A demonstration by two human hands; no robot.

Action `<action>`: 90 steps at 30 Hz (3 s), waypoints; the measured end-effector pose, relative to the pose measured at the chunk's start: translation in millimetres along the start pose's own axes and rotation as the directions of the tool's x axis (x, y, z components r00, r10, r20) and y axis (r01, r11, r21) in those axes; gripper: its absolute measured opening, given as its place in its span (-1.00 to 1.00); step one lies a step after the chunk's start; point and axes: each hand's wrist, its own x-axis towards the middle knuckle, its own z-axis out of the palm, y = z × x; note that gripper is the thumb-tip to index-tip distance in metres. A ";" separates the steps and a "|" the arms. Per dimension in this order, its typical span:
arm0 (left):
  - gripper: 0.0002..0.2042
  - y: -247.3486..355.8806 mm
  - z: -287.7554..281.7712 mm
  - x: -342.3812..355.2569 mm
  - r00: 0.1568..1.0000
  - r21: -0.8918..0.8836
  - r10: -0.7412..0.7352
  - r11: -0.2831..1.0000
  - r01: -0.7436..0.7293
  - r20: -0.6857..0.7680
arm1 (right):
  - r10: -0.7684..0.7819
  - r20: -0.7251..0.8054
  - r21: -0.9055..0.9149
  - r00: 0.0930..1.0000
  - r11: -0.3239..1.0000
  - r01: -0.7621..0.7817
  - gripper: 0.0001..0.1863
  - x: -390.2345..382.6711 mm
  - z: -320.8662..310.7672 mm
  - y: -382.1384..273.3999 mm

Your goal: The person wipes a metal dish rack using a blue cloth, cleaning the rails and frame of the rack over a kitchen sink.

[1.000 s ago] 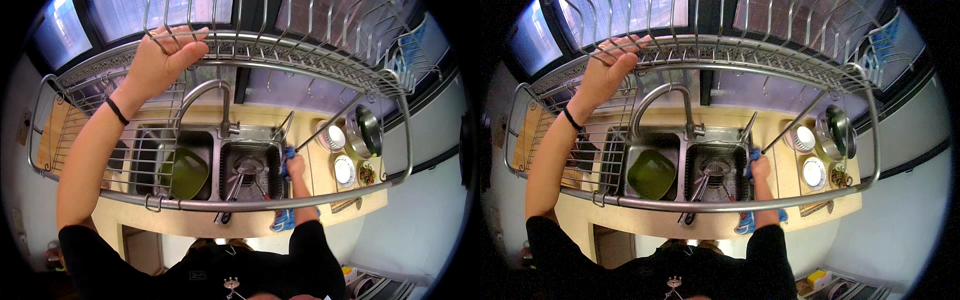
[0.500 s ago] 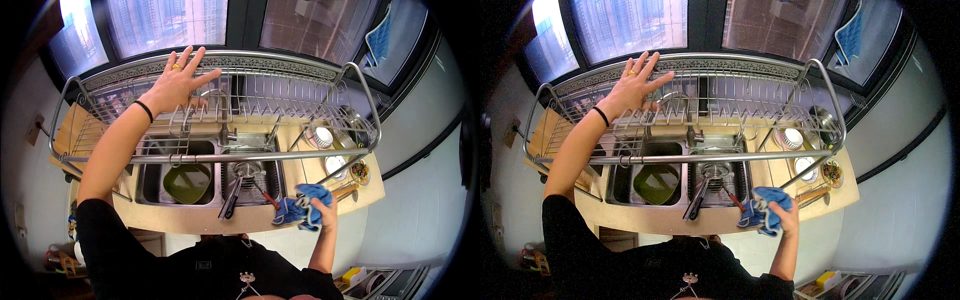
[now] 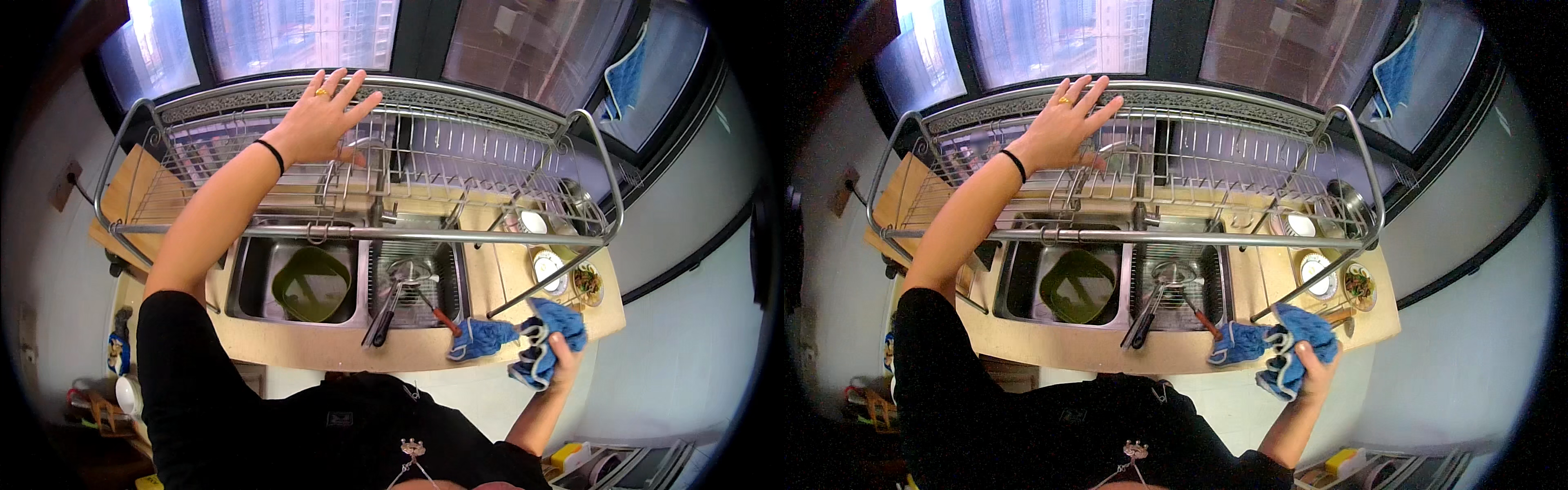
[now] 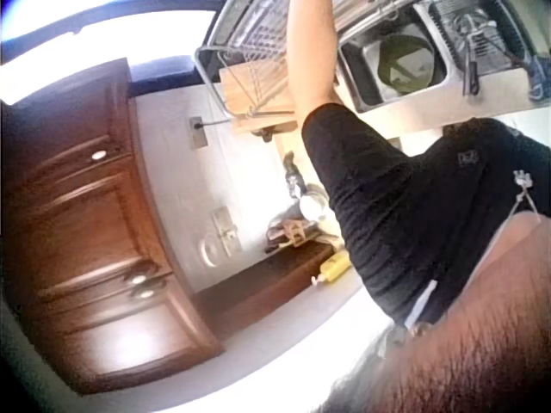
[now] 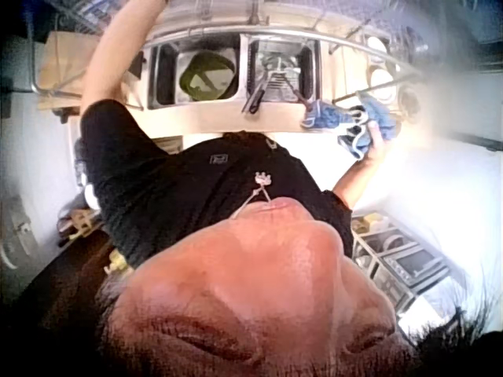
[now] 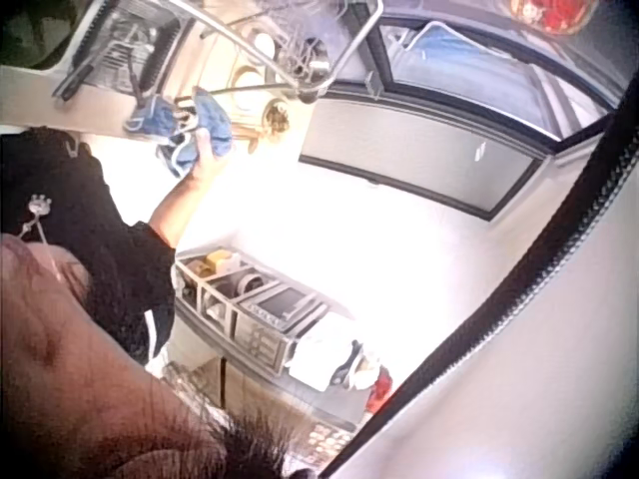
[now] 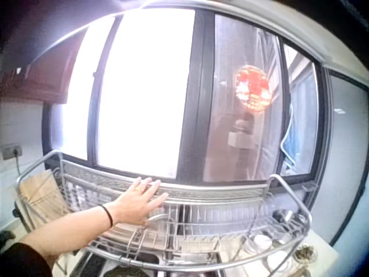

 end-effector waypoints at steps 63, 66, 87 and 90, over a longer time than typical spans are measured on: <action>-0.41 -30.9 17.9 30.9 0.933 -0.629 -0.361 0.724 0.282 0.003 | -0.336 0.931 -0.170 -0.141 -0.743 0.648 -0.86 212.4 239.6 -110.2; -0.41 -28.9 15.5 39.0 0.945 -0.614 -0.322 0.734 0.290 0.061 | -0.349 0.864 -0.495 0.363 -0.718 0.488 -0.80 244.4 138.1 -108.5; -0.43 -31.6 19.0 29.2 0.949 -0.602 -0.310 0.767 0.220 -0.048 | -0.288 0.949 -0.162 -0.129 -0.797 0.582 -0.94 235.8 209.4 -100.7; -0.42 -31.9 22.2 32.6 0.953 -0.585 -0.299 0.781 0.218 -0.044 | -0.445 0.868 -0.466 0.219 -0.580 0.669 -0.93 263.5 143.3 -97.2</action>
